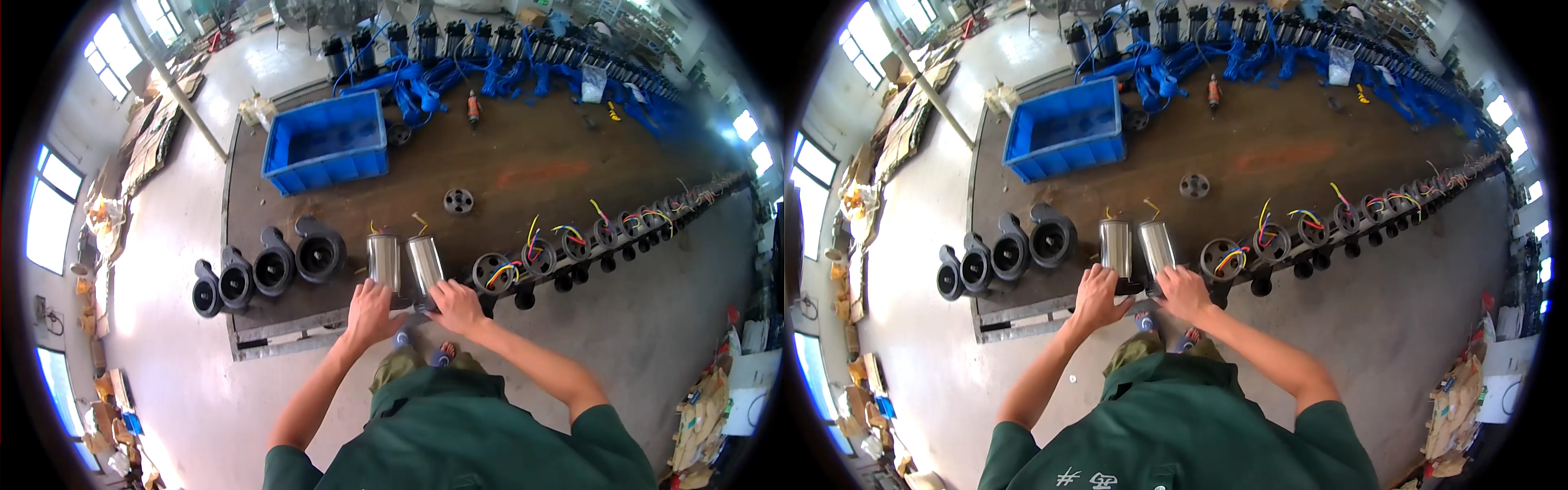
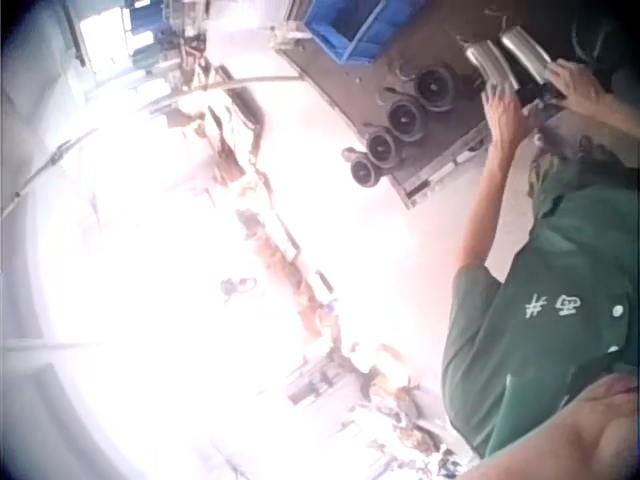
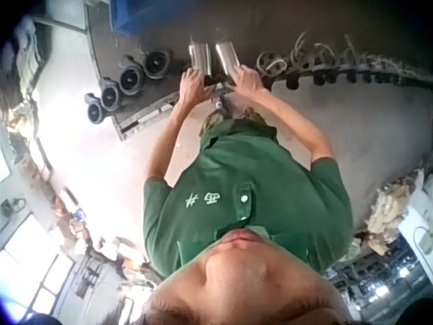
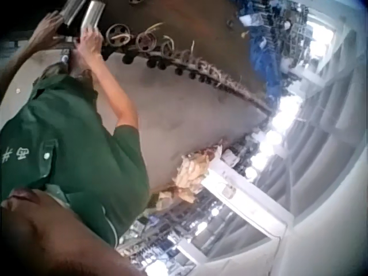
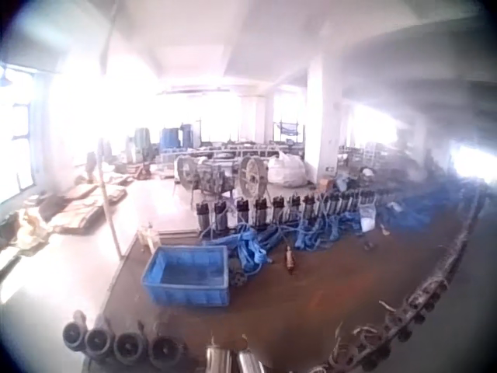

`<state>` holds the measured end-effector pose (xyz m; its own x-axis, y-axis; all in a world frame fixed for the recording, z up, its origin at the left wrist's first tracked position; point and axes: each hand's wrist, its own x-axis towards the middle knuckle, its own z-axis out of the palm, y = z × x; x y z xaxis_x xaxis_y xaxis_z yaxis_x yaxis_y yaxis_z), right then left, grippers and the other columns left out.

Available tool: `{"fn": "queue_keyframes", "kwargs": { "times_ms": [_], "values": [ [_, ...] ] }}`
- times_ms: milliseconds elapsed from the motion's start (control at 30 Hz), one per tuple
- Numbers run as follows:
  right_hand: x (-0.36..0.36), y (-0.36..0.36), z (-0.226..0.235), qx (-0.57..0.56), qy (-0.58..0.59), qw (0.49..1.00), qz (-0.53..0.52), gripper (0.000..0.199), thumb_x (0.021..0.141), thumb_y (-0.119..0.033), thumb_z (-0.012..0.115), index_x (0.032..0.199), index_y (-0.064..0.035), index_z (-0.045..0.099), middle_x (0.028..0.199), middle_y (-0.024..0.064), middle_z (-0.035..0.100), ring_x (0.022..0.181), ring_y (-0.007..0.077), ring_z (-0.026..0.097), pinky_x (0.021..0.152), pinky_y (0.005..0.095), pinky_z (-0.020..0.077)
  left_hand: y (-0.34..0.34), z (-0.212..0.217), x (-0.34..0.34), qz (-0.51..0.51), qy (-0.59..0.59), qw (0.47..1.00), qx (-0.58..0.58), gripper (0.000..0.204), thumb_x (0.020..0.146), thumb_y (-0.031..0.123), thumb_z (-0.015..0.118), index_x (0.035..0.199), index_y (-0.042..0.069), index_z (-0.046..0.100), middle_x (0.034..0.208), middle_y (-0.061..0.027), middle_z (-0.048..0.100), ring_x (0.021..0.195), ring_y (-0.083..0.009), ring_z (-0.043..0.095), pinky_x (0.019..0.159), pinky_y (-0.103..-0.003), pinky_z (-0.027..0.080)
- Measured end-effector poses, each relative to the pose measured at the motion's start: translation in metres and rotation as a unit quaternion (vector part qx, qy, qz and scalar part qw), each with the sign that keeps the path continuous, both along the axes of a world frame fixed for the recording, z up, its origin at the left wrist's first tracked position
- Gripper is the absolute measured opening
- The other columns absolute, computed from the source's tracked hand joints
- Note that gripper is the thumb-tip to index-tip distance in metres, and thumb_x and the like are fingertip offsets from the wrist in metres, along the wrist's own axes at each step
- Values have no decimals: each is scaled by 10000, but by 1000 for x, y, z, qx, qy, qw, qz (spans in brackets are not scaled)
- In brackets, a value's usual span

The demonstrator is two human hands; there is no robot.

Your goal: The person is assembling pump units by picking up silver cylindrical motors and inserting them into black pump housings that are lined up along a workbench.

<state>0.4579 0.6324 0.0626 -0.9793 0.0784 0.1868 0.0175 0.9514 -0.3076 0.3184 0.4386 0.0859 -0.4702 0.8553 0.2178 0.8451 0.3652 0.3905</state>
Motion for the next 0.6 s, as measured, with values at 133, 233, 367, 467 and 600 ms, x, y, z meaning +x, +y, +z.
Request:
{"fn": "queue_keyframes", "kwargs": {
  "times_ms": [133, 233, 367, 467, 600],
  "values": [
    [-55, 4, -4, -5, -45, 999, -29, 368, 786, -425, 747, 749, -61, 708, 777, 135, 702, 813, 327, 690, 708, 444, 576, 36, -24, -41, 43, 52, 997, 26, 410, 783, 384, 785, 610, 44, 633, 668, -158, 642, 749, -337, 626, 774, -435, 452],
    [-75, 13, 16, -18, 8, 999, -40, 311, 748, -358, 709, 652, -62, 719, 667, 172, 684, 701, 352, 703, 637, 467, 573, 41, -26, -51, 82, 52, 995, 34, 446, 800, 402, 754, 543, 51, 656, 593, -166, 635, 645, -334, 637, 746, -440, 462],
    [-114, 47, 75, -59, -57, 993, -88, 285, 718, -373, 685, 703, -100, 766, 691, 179, 698, 684, 371, 705, 657, 465, 578, 61, 13, -92, 142, -44, 989, -4, 409, 838, 356, 689, 617, 13, 717, 702, -236, 694, 713, -391, 704, 762, -489, 536],
    [-180, 67, 70, -93, -158, 981, -58, 307, 741, -383, 677, 775, -101, 794, 762, 189, 716, 750, 378, 713, 711, 464, 576, 95, 29, -139, 211, -139, 962, -103, 344, 833, 330, 665, 759, 9, 764, 860, -260, 730, 860, -418, 730, 797, -482, 584],
    [-251, 104, 19, -127, -212, 964, -95, 337, 785, -401, 669, 844, -97, 801, 863, 217, 725, 856, 392, 708, 812, 474, 561, 124, 11, -193, 261, -209, 932, -140, 367, 865, 303, 590, 987, 16, 785, 1065, -256, 737, 1028, -423, 712, 916, -459, 566]
  ]
}}
